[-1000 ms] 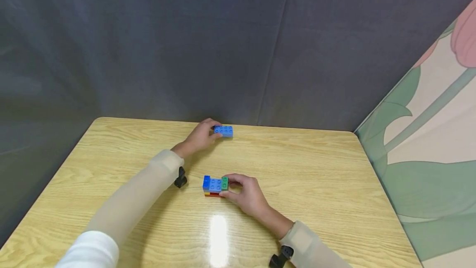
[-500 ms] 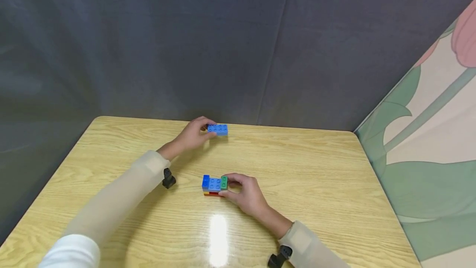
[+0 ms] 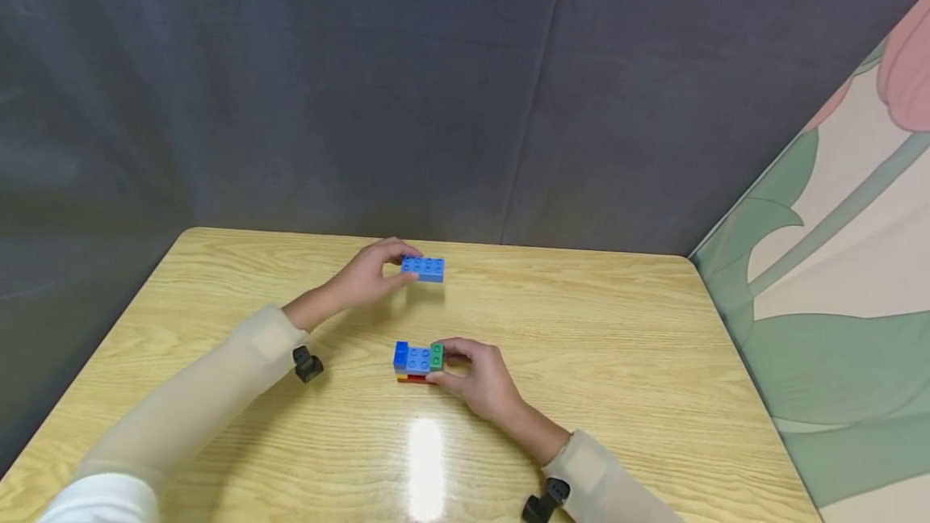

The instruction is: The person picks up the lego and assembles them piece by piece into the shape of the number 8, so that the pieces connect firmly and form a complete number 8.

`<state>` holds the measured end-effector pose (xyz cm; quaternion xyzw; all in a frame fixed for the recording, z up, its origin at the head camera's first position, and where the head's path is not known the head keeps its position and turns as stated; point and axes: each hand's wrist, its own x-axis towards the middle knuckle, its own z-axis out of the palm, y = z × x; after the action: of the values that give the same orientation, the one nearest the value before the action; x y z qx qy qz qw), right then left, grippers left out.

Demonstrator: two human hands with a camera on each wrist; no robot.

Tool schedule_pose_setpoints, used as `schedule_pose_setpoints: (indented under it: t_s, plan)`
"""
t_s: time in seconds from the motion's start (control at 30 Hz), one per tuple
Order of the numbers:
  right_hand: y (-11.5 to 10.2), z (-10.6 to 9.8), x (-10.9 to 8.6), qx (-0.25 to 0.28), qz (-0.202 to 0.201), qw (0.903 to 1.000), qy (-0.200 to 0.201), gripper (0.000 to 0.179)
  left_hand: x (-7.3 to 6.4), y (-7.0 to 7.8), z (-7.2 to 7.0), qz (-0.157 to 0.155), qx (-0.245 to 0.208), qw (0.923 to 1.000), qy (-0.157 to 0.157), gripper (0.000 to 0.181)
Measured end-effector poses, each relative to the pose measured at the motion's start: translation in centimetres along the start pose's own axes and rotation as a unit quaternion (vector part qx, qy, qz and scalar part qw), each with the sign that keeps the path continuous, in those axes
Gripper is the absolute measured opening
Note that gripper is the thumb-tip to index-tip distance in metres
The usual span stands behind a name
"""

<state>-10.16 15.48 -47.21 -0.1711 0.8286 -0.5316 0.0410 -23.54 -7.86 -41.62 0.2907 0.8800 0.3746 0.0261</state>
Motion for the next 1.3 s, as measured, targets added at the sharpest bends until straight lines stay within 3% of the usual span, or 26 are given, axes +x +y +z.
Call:
schedule_pose_setpoints:
  t_s: [0.4,0.8,1.17,1.3]
  plan:
    - [-0.2,0.0,-0.1,-0.024,0.007,0.9996,0.009,0.039,-1.9,1.9,-0.7,0.043,-0.020,0.9988,-0.014,0.035]
    - [-0.3,0.1,-0.1,-0.001,0.000,1.0000,0.001,0.037,-4.3,2.9,-0.6,0.051,-0.038,0.9980,-0.009,0.034]
    - [-0.3,-0.1,0.0,-0.008,-0.008,0.9999,-0.005,0.037,-6.7,3.8,0.5,0.054,-0.060,0.9959,-0.040,0.033]
    - [-0.4,-0.1,0.0,-0.009,-0.002,0.9999,-0.006,0.039,-7.4,4.1,0.9,0.055,-0.063,0.9958,-0.038,0.033]
